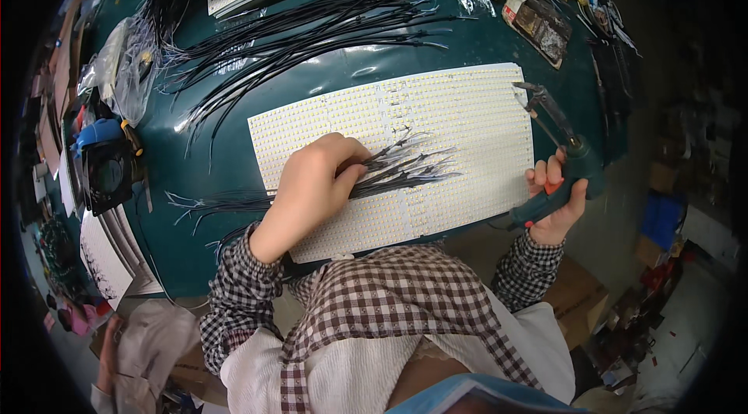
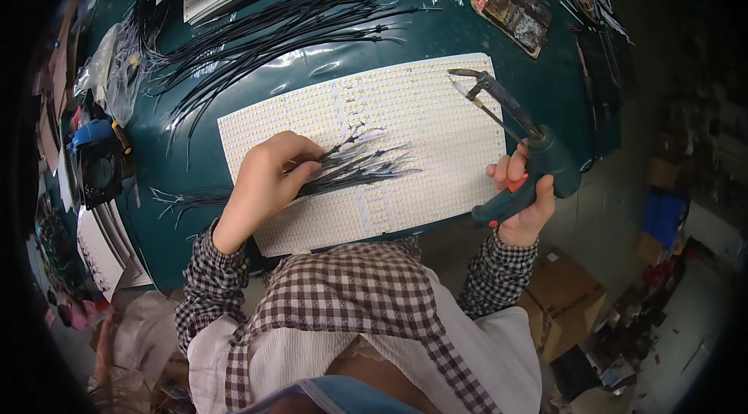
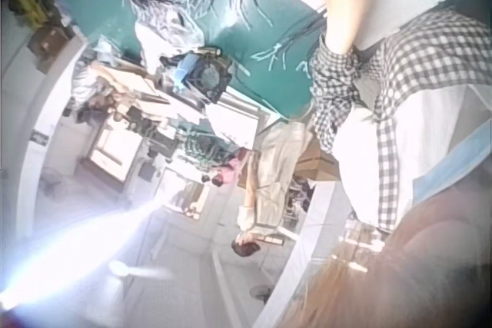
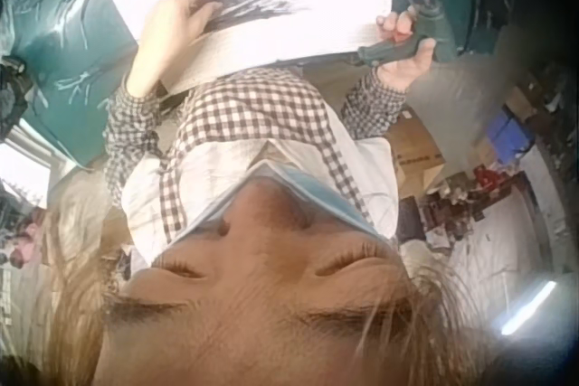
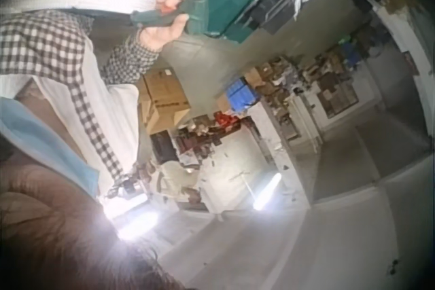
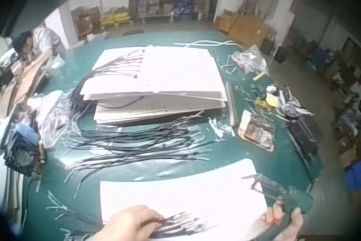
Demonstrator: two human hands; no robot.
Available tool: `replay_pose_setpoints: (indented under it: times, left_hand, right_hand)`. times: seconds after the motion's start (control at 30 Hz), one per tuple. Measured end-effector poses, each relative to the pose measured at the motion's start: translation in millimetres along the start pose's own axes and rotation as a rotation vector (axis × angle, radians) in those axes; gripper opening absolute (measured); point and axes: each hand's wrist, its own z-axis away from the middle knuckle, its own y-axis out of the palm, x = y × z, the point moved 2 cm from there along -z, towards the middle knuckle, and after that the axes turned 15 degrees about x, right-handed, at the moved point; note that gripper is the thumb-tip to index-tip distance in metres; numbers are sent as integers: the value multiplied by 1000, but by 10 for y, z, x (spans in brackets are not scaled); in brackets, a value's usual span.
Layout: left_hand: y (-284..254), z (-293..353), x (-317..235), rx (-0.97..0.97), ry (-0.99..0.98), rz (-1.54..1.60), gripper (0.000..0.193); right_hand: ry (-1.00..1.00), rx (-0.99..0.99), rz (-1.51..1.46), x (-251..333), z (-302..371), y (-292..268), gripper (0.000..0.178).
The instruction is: The person solders wires onto an LED board using a soldering iron, places the completed board onto a stack, arranges wires on a new board, and solders them in place.
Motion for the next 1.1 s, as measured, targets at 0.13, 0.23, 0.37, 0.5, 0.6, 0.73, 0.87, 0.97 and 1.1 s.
replay_pose_setpoints:
  times: [0.13,0.23,0.37,0.5,0.6,0.73,0.87,0.97,1.1]
  left_hand:
    - [2,-89,59,71,-99,42,10]
    - [-37,-94,50,161,-168,231,9]
    - [-51,-36,42,177,-77,122,8]
    - [-194,-41,-114,-19,-99,-171,8]
    - [-206,-126,58,-119,-29,-361,13]
    - [-226,-288,-68,-172,82,-271,13]
    - [-95,-453,63,-96,92,-255,14]
    - [-70,-479,89,-98,100,-246,14]
    - [-128,-416,-4,-169,119,-138,12]
  right_hand:
    - [37,-18,130,-17,-104,125,65]
    - [60,-9,151,-23,-156,181,64]
    - [95,-9,192,-23,-240,225,65]
    - [127,-42,250,-13,-263,230,66]
    - [132,-49,258,17,-254,285,66]
    - [144,-62,357,35,-258,320,68]
    - [142,-45,407,32,-252,393,69]
    - [154,-51,402,41,-242,396,69]
    - [161,-79,404,48,-263,400,70]
